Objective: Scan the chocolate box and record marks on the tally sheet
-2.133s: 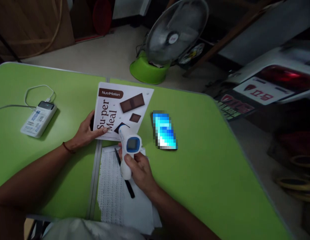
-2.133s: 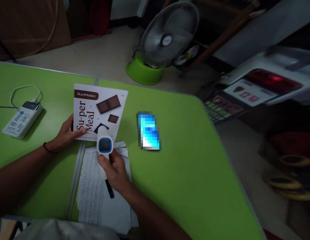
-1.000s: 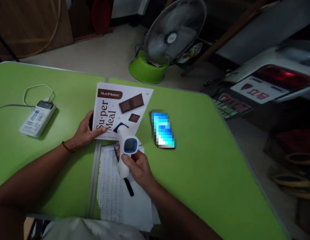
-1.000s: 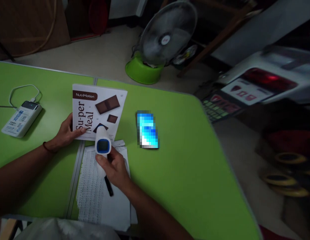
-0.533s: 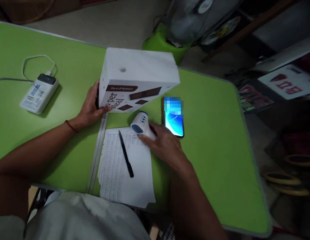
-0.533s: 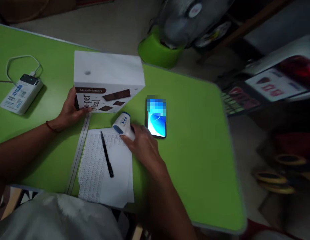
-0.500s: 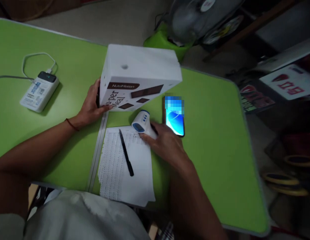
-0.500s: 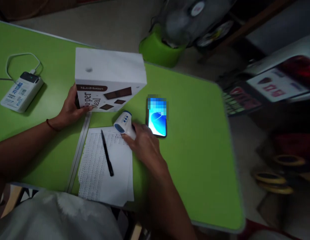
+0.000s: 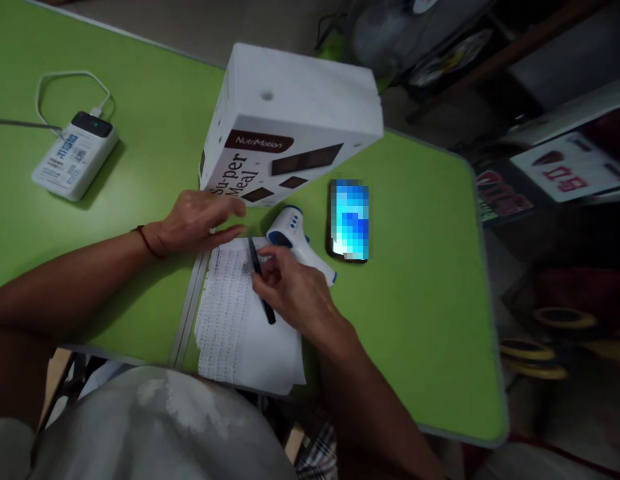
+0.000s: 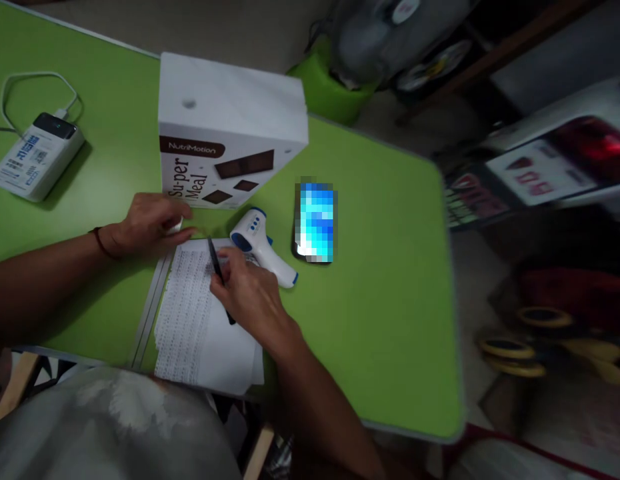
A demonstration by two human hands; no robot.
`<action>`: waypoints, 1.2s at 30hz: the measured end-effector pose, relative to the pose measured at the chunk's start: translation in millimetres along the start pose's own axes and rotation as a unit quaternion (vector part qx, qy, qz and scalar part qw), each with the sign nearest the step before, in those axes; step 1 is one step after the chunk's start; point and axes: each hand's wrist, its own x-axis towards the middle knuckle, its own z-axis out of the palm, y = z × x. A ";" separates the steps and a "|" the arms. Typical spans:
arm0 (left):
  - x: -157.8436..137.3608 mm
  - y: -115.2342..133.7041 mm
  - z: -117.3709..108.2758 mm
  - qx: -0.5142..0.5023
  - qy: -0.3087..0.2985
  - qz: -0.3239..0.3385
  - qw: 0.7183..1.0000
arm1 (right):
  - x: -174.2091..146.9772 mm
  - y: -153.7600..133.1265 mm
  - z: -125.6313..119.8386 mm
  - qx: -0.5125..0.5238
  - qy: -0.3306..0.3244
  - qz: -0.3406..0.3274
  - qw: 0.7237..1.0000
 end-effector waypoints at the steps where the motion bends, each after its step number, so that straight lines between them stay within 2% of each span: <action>1: -0.3 -0.5 0.6 0.011 -0.054 0.023 0.998 | 1.3 1.1 -2.0 0.019 0.015 0.007 1.000; 4: 0.3 -3.6 0.7 0.059 -0.167 0.038 0.983 | 1.7 3.3 -8.3 0.087 0.046 0.014 0.995; 7: 2.0 -4.0 -0.5 0.092 -0.219 0.015 0.971 | -2.9 2.3 -14.0 0.136 0.106 -0.019 0.985; 9: 3.0 -2.1 -0.7 0.104 -0.231 0.005 0.967 | -6.6 -0.8 -18.6 0.156 0.159 -0.057 0.973; 11: 3.7 -0.2 0.3 0.112 -0.235 -0.005 0.966 | -8.8 -5.4 -23.3 0.179 0.176 -0.092 0.964; 14: 4.2 0.1 3.3 0.101 -0.222 -0.021 0.969 | -8.1 -11.8 -24.1 0.218 0.130 -0.139 0.957; 17: 4.2 -1.8 5.5 0.069 -0.209 -0.044 0.974 | -7.4 -14.1 -9.7 0.258 0.101 -0.168 0.946; 19: 4.0 -2.8 5.9 0.040 -0.211 -0.063 0.975 | -9.3 -13.2 6.6 0.294 0.150 -0.141 0.933; 20: 3.7 -3.0 5.8 0.027 -0.214 -0.069 0.974 | -10.8 -12.2 15.2 0.311 0.175 -0.098 0.929; 23: 3.1 -2.8 5.3 0.018 -0.214 -0.060 0.975 | -14.9 -8.8 34.9 0.373 0.158 -0.002 0.914; 25: 3.0 -2.3 4.8 0.035 -0.213 -0.048 0.975 | -14.4 -7.2 39.7 0.389 0.149 0.036 0.908; 27: 3.3 -1.9 4.3 0.054 -0.216 -0.045 0.974 | -10.6 -6.3 38.5 0.370 0.151 0.061 0.914; 32: 5.3 -2.0 2.5 0.061 -0.222 -0.032 0.973 | 1.6 -4.8 32.3 0.273 0.202 0.092 0.936; 36: 7.3 -0.6 0.0 0.071 -0.240 -0.031 0.968 | 4.4 -1.9 40.4 0.254 0.232 0.041 0.938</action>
